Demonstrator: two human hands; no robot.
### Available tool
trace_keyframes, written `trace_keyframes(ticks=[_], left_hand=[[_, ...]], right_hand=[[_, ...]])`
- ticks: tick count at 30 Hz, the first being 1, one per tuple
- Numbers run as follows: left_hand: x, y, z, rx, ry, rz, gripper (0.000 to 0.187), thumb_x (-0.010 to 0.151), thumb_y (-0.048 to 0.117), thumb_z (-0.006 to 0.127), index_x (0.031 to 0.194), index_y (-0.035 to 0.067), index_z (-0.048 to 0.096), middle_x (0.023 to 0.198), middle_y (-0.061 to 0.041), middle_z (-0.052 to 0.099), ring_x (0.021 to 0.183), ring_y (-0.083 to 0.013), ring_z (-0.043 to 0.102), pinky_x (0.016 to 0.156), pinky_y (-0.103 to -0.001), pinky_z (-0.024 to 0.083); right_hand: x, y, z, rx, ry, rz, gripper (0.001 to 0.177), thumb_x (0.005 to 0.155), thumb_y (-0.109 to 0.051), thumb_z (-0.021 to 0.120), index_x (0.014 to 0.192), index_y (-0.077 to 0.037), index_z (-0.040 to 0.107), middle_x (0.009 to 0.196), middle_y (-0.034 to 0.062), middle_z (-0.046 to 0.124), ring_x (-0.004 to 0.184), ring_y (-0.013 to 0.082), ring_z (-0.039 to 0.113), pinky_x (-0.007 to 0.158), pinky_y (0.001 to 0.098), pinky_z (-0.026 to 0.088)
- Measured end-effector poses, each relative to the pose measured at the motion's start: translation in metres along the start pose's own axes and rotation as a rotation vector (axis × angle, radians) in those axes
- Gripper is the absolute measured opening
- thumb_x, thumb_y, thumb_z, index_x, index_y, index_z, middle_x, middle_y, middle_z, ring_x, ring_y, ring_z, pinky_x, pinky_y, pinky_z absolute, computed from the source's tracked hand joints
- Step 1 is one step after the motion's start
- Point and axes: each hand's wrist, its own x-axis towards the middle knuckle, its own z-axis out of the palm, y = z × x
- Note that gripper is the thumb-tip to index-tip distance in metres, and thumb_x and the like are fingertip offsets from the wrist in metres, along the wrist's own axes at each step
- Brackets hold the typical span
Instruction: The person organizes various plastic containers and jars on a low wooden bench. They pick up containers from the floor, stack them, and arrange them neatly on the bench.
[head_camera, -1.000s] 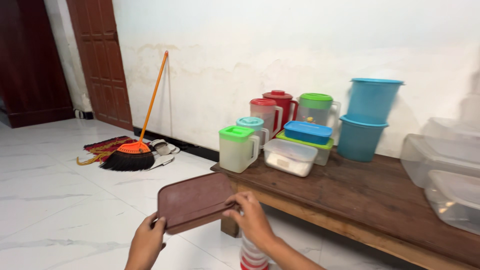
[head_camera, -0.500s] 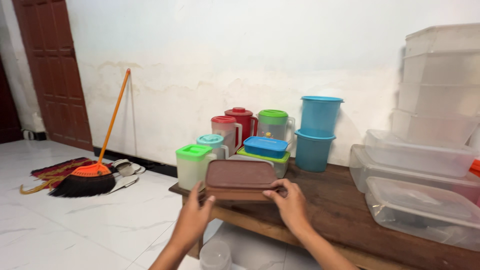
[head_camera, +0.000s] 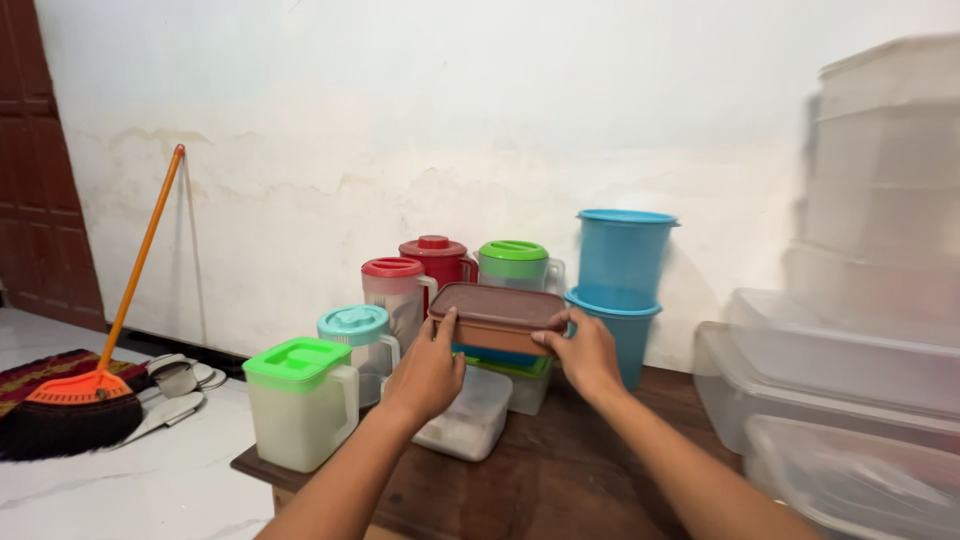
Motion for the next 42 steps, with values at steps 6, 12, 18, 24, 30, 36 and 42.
trace_keyframes(ticks=[6,12,18,24,30,36,42], left_hand=[[0.074,-0.06,0.054,0.219,-0.051,0.004,0.073,0.091,0.018,0.058,0.157,0.007,0.029,0.157,-0.031,0.032,0.135,-0.0469,0.047,0.111,-0.05,0.041],[0.105,-0.082,0.093,0.164,-0.138,-0.189,0.076,0.09,0.013,0.048,0.161,0.01,0.02,0.165,-0.025,0.02,0.144,-0.0409,0.037,0.117,-0.048,0.034],[0.106,-0.083,0.102,0.202,-0.167,-0.161,0.077,0.09,0.012,0.048,0.161,0.01,0.02,0.164,-0.025,0.022,0.146,-0.0394,0.036,0.12,-0.045,0.031],[0.089,-0.073,0.092,0.148,-0.159,-0.133,0.074,0.089,0.01,0.049,0.159,0.008,0.025,0.163,-0.024,0.026,0.145,-0.0388,0.037,0.118,-0.044,0.031],[0.048,-0.049,0.057,0.079,-0.099,-0.019,0.069,0.092,0.017,0.057,0.154,0.0,0.032,0.157,-0.028,0.035,0.139,-0.0415,0.043,0.115,-0.044,0.035],[-0.019,-0.027,-0.016,-0.002,-0.013,0.015,0.059,0.092,0.021,0.06,0.147,0.002,0.045,0.149,-0.022,0.051,0.134,-0.0395,0.05,0.111,-0.046,0.04],[-0.101,-0.007,-0.11,0.027,0.068,0.031,0.058,0.091,0.023,0.063,0.144,0.0,0.049,0.14,-0.026,0.058,0.129,-0.0407,0.055,0.109,-0.046,0.043]], right_hand=[[0.06,0.028,0.05,-0.022,0.009,-0.076,0.032,0.077,-0.029,0.088,0.096,-0.006,0.076,0.107,0.0158,0.066,0.094,0.0294,0.067,0.085,0.0418,0.055],[0.082,0.051,0.084,-0.028,0.042,-0.118,0.035,0.075,-0.031,0.089,0.096,-0.005,0.076,0.103,0.0166,0.073,0.102,0.0288,0.066,0.092,0.0416,0.055],[0.078,0.068,0.086,-0.035,0.003,-0.069,0.034,0.079,-0.033,0.086,0.1,-0.008,0.076,0.105,0.0175,0.07,0.105,0.0307,0.063,0.091,0.0431,0.053],[0.083,0.081,0.087,0.046,-0.089,-0.077,0.031,0.086,-0.031,0.077,0.109,-0.011,0.075,0.12,0.0134,0.074,0.113,0.0278,0.069,0.097,0.0397,0.053],[0.074,0.079,0.063,0.001,-0.129,-0.049,0.044,0.091,-0.032,0.074,0.127,-0.01,0.065,0.13,0.0159,0.066,0.121,0.0315,0.063,0.1,0.0409,0.05],[0.006,0.027,0.01,0.031,-0.232,-0.117,0.043,0.092,-0.037,0.07,0.124,-0.009,0.067,0.125,0.0109,0.073,0.114,0.0272,0.071,0.096,0.0391,0.053],[-0.074,-0.057,-0.016,0.08,-0.399,-0.142,0.04,0.093,-0.037,0.068,0.123,-0.011,0.069,0.119,0.0086,0.076,0.111,0.022,0.072,0.095,0.0359,0.054]])
